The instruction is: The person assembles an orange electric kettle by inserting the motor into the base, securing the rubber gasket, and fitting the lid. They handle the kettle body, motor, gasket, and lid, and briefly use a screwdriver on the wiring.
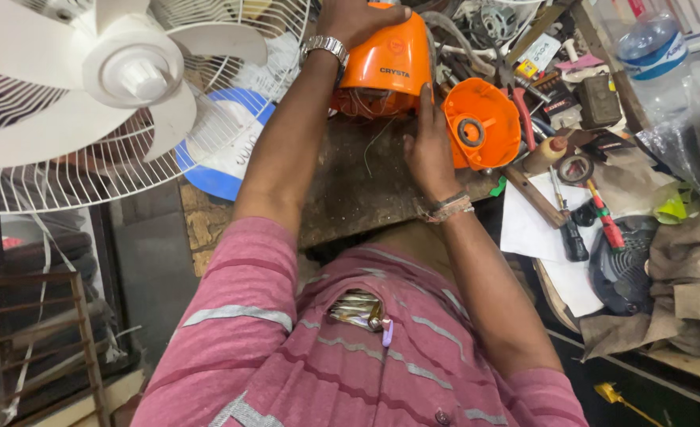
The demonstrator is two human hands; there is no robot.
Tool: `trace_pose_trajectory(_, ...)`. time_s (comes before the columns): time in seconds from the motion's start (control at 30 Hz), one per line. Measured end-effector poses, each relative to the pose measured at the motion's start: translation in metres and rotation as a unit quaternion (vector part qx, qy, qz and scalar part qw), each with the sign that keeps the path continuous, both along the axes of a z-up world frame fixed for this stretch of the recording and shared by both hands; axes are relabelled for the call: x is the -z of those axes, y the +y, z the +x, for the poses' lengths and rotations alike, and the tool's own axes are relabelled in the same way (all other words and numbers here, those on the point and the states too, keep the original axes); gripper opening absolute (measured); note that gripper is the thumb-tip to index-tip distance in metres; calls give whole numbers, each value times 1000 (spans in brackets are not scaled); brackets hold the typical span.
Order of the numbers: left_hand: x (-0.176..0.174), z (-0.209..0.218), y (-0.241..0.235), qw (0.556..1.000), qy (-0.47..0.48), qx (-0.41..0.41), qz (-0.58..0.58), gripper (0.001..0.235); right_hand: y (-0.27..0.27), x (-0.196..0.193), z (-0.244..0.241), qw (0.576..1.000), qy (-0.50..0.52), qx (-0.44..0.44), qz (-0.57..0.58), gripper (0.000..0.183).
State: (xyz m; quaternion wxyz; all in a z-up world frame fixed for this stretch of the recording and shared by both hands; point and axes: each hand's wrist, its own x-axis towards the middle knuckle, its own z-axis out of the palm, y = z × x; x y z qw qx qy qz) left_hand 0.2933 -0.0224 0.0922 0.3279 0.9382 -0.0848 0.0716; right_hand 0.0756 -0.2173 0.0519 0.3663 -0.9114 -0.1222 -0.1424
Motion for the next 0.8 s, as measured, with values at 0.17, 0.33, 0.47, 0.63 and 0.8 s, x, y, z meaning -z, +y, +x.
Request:
trace_pose_trajectory(0.17,-12,-48,-1,993,-119,19,-2,87,-12,-7,-36,999,-7,-49,8,90)
trace_pose_trajectory(0.33,0,-141,6,965,-256,55,11,94,-39,-19,-74,991,89,-56,84,38)
trace_pose_trajectory(0.47,20,-206,20,954,-287,79,-16,87,-51,-40,-79,977,202,-26,64,21)
trace_pose_trajectory(0.63,48,-248,30,946,-311,92,-24,96,-50,-61,-44,995,72,-63,42,21)
trace_pose_trajectory(0.8,44,-250,25,963,-252,34,-84,116,-20,-81,9,972,-29,-229,-41,64)
